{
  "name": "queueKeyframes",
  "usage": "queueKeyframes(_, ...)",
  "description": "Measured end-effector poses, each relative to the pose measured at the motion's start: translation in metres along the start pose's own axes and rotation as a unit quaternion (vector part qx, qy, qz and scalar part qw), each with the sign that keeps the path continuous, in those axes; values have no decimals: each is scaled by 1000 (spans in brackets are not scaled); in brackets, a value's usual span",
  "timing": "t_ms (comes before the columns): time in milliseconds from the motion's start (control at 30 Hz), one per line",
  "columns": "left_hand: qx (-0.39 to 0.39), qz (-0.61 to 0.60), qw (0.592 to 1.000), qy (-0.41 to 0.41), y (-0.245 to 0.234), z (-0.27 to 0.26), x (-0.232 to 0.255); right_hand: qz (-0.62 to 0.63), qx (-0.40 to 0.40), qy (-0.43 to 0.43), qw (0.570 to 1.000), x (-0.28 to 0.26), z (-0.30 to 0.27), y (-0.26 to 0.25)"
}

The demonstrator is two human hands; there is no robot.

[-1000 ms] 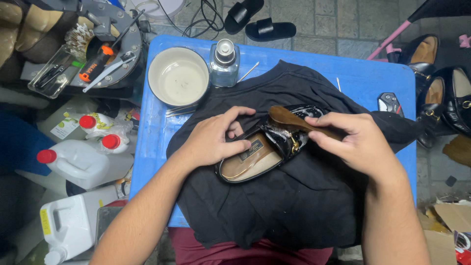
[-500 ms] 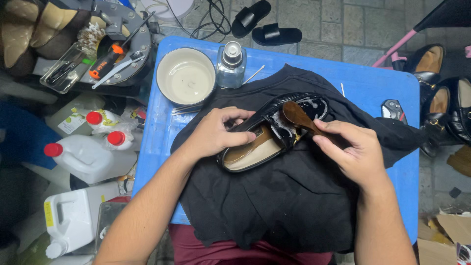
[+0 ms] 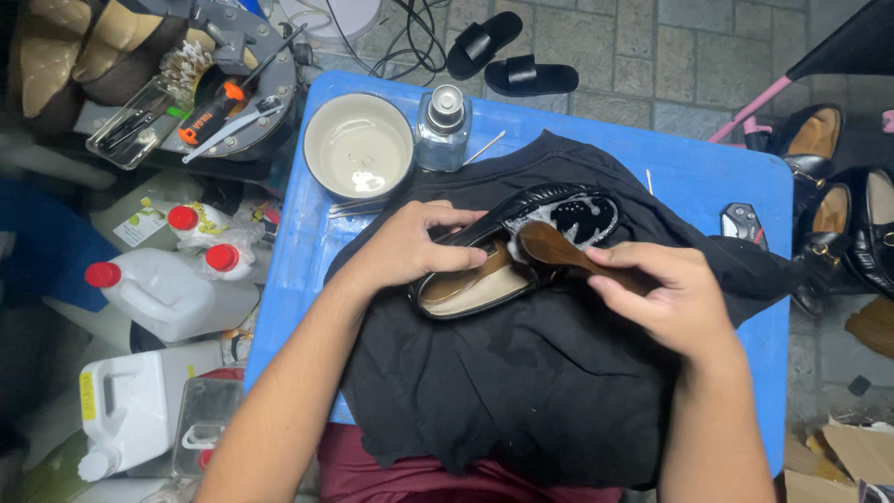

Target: The person scrubs a black loafer with a brush and soapy water, then wipes it with a cloth. They repeat the process on the other side of the shoe, focusing on the sole and upper surfaces.

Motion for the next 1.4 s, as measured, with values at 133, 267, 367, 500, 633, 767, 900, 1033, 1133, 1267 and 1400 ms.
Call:
queueKeyframes(133,5,28,1000,6,0,-1,-1,14,-13,56,998,3,8,-15)
queueKeyframes(267,3,8,1000,29,-1,1,-3,-71,17,-22,997,-10,16,-2)
queueKeyframes(367,8,9,999,30,-2,1,-4,-23,-26,7,999,-3,14,8)
queueKeyframes(500,12,13,1000,16,-4,4,-4,43,-57,-4,997,10,6,-5)
queueKeyframes(633,-3,18,999,30,-4,4,-3,53,-21,18,998,31,4,-7)
queueKeyframes(767,-15,-3,999,34,-2,4,-4,84,-29,-30,996,32,0,0)
queueKeyframes(900,-24,-23,999,31,-2,5,-5,63,-57,0,996,38,0,-4)
queueKeyframes(1033,-21,0,999,35,-2,6,-5,61,-46,-42,996,34,-1,-10)
queueKeyframes(1133,-26,-18,999,41,-1,6,-4,67,-80,-62,993,29,1,-5)
queueKeyframes(1267,-28,-22,999,32,-1,7,-5,49,-55,12,997,35,4,-9)
queueKeyframes(1400,-31,-22,999,37,0,7,-3,40,-86,-80,992,19,5,-7)
Point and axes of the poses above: each hand's wrist, its own z-axis towards the middle knuckle, its own y-axis out of the palm, x = y × z, the point moved 7 cm from there along z, towards the middle knuckle, and after that the axes turned 8 degrees about -z, right-handed, at the moved point
